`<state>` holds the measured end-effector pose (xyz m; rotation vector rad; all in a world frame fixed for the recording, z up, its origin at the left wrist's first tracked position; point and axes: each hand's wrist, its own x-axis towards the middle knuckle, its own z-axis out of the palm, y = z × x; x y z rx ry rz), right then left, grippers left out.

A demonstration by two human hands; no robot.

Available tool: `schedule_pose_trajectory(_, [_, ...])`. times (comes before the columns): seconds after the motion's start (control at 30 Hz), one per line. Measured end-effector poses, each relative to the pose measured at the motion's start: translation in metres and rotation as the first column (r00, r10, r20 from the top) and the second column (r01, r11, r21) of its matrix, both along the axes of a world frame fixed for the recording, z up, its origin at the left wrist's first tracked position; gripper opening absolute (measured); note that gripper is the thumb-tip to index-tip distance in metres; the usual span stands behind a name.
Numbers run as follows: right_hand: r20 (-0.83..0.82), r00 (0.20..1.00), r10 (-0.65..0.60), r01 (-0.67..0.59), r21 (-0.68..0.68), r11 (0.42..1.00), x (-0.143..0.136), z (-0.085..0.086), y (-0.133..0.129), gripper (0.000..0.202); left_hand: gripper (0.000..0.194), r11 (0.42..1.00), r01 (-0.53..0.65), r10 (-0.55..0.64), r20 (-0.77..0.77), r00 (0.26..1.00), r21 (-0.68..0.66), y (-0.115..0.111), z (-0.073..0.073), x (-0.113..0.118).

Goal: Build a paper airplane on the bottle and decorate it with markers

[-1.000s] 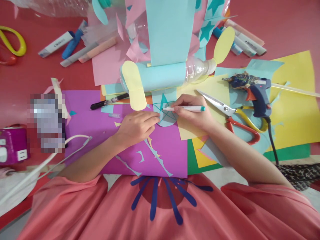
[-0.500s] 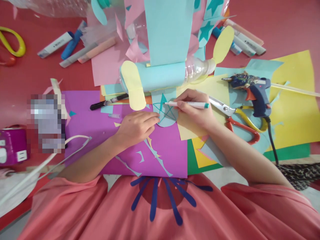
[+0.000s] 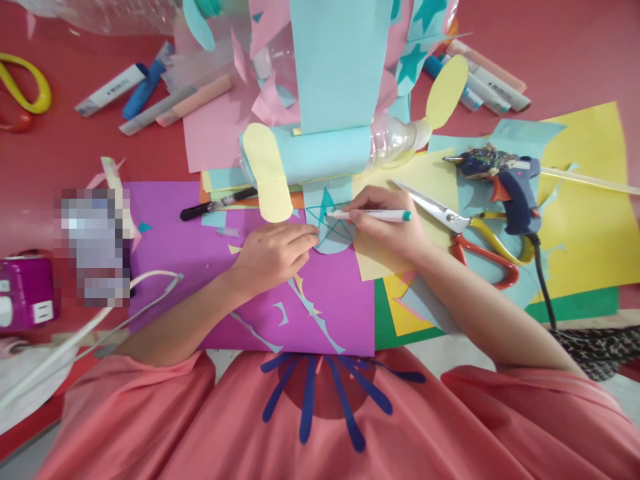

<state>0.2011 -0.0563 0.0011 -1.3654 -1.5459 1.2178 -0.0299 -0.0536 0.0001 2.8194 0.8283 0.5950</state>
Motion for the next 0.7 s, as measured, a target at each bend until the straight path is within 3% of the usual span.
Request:
schedule_pose_trajectory(0.4, [-0.011, 0.997, 0.073, -0.074, -0.045, 0.996, 0.0012, 0.0053, 0.0005, 0.017, 0.029, 0.999, -0.002, 0.001, -0.025, 1.000, -0.041, -0.0007, 0.0003, 0.0009])
schedule_pose_trajectory(0.6, [-0.088, 0.994, -0.071, 0.072, 0.014, 0.997, -0.0003, -0.0018, 0.0010, 0.012, 0.028, 1.000, 0.011, -0.011, 0.037, 0.999, 0.024, -0.0010, 0.0018, 0.0021])
schedule_pose_trajectory(0.7, [-0.070, 0.994, -0.078, 0.079, 0.007, 0.997, -0.0004, -0.0027, 0.0013, 0.009, 0.028, 1.000, 0.003, -0.003, 0.020, 1.000, 0.014, -0.0008, 0.0027, 0.0021])
